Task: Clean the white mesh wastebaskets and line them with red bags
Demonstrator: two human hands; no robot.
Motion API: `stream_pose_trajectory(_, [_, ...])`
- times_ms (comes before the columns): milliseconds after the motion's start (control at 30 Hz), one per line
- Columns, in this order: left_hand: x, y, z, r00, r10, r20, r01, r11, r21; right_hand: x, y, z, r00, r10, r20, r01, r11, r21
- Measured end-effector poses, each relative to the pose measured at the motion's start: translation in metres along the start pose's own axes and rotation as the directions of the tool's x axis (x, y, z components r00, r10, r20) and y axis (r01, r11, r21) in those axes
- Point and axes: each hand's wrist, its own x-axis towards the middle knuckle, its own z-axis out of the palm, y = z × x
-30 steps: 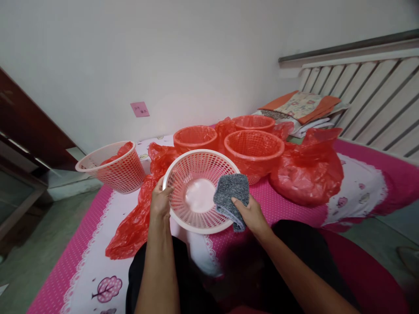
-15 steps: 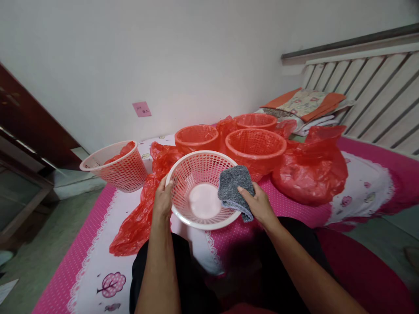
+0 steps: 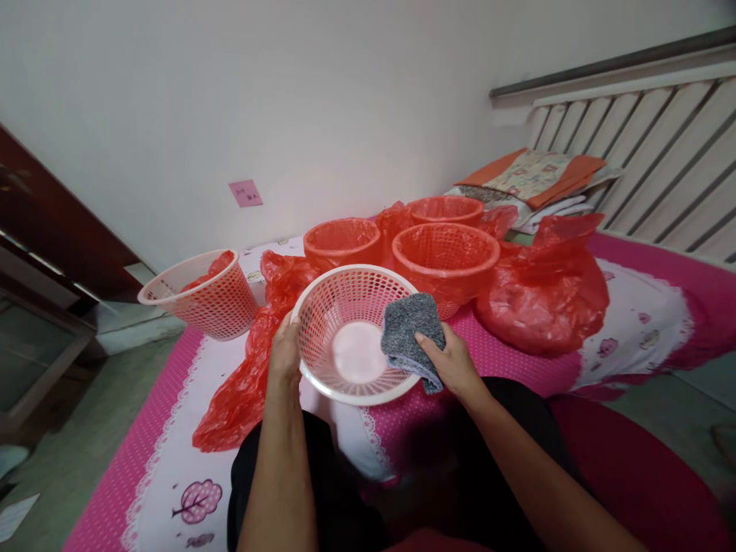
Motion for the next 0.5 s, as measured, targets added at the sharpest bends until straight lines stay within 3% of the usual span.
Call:
stream_pose_trajectory(233, [-0.002, 0.018, -0.016, 0.999, -0.032, 0.014, 0.032, 0.999, -0.003, -0.002, -0.001, -0.016, 0.992, -0.039, 0.117, 0.041, 0.999, -0.015])
stream_pose_trajectory(500, [-0.011, 0.028, -0.011, 0.978, 0.004, 0.21, -0.029, 0.993, 0.114, 0.008, 0.006, -0.038, 0.977, -0.044, 0.208, 0.075, 0.987, -0.141])
